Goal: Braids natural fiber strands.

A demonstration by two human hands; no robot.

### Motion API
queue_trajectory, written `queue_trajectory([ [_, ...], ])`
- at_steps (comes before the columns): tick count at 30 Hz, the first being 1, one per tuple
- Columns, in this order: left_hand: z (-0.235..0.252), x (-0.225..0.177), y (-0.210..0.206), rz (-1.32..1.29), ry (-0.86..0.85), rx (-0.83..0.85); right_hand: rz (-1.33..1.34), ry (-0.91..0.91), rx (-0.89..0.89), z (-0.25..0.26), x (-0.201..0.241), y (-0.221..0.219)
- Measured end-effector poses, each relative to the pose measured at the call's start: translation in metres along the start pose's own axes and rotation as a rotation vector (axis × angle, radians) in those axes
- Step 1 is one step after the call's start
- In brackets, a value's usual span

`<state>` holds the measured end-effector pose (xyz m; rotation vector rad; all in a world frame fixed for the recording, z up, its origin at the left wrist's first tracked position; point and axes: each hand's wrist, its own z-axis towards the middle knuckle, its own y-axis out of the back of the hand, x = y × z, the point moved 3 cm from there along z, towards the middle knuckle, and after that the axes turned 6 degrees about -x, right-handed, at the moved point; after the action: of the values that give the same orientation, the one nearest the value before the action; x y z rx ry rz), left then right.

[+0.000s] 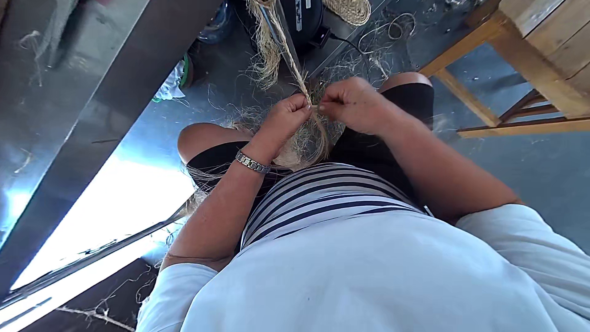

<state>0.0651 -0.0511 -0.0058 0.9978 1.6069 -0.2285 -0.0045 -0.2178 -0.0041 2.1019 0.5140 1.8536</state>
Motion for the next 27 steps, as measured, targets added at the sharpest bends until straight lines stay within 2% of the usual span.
queue_trajectory([
  [3,-0.003,-0.001,-0.003,-0.062,0.024,-0.025,-0.190,0.098,-0.135,-0.017,0.023,0.006],
  [6,-0.006,-0.009,-0.008,-0.206,0.080,-0.029,-0.362,0.169,-0.201,-0.035,0.047,-0.022],
  [9,-0.014,-0.011,-0.005,-0.302,0.129,-0.050,-0.499,0.197,-0.195,-0.037,0.044,-0.047],
  [12,-0.021,-0.008,-0.004,-0.280,0.126,-0.104,-0.526,0.198,-0.189,-0.034,0.040,-0.054],
  [15,-0.026,-0.009,-0.009,-0.260,0.106,-0.071,-0.538,0.250,-0.258,-0.034,0.036,-0.059],
  [18,-0.026,-0.008,-0.011,-0.390,0.128,-0.051,-0.392,0.238,-0.190,-0.039,0.032,-0.051],
  [22,-0.030,-0.006,-0.006,-0.678,0.240,-0.016,-0.073,0.206,-0.031,-0.067,-0.002,-0.015],
  [25,-0.035,-0.010,0.000,-0.796,0.193,0.028,-0.136,0.068,-0.002,-0.110,-0.045,0.026],
  [27,-0.035,-0.011,0.004,-0.827,0.145,0.046,-0.241,-0.136,-0.027,-0.147,-0.096,0.053],
])
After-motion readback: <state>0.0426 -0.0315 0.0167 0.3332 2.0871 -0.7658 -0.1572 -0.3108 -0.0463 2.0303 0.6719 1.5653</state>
